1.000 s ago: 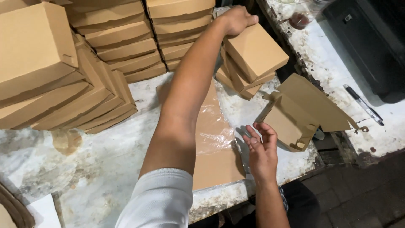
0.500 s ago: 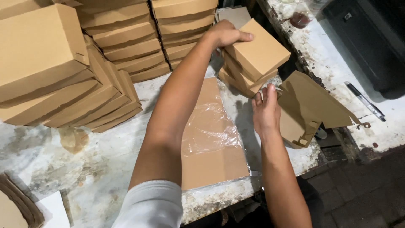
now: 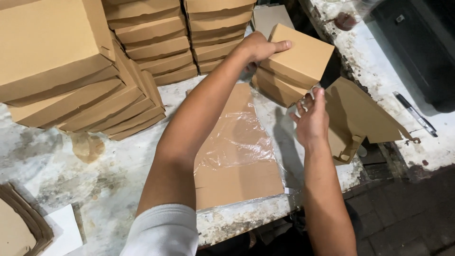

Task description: The person folds flat cardboard sheets into small rectangular boxes by hand, tucking flaps and securing edges. They stack the completed boxes on the table and continue folding additional sheets from a nearby pile.

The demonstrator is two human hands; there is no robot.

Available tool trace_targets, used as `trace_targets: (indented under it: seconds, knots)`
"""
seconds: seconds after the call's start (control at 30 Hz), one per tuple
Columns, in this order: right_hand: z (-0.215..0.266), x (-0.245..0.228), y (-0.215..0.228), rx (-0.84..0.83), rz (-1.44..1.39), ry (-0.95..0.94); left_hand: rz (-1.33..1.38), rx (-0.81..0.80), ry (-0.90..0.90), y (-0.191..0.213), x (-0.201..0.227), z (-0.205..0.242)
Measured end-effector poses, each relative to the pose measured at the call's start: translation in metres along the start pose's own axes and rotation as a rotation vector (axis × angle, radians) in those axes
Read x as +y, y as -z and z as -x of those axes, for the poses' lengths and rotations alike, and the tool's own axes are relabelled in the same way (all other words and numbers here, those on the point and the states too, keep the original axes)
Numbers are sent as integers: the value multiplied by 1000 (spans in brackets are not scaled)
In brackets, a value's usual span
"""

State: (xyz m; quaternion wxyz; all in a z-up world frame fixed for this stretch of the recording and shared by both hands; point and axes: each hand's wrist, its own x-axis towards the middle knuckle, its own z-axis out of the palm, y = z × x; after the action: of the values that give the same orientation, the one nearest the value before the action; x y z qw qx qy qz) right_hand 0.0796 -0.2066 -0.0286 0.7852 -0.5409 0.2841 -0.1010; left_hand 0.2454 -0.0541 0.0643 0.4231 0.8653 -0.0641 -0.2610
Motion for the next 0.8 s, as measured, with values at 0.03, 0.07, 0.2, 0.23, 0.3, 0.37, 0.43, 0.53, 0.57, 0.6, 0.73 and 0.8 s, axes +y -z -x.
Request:
trace_targets:
  seconds: [0.03, 0.07, 0.2, 0.23, 0.3, 0.37, 0.43, 0.53, 0.57, 0.6, 0.73, 0.8]
  knots:
    - [1, -4, -3, -2, 1, 0, 1, 2, 0, 2, 1, 5]
    - [3, -8, -5, -19, 6, 14, 0, -34, -34, 3, 2, 9]
    - [10, -22, -17, -66, 32, 54, 39, -126, -64, 6, 4, 26]
    - [7, -21, -17, -66, 32, 52, 39, -126, -62, 4, -1, 19]
    - [0, -17, -17, -89, -14, 81, 150, -164, -99, 0, -10, 6]
    - [8, -19, -24, -68, -16, 77, 121, -179, -84, 3, -8, 6]
    - [11, -19, -27, -47, -18, 74, 93, -194, -69, 6, -6, 7]
    - [6, -15, -26, -3, -38, 57, -7, -247, -90, 11, -2, 9]
    - [4, -14, -25, 50, -69, 41, 19, -270, -90, 11, -2, 10]
    - [1, -12, -24, 103, -100, 24, 45, -293, -90, 12, -2, 10]
    - [4, -13, -22, 116, -101, 31, 93, -291, -75, 9, -9, 24]
    - [4, -13, -22, 24, -51, 47, 213, -204, -64, 10, -11, 42]
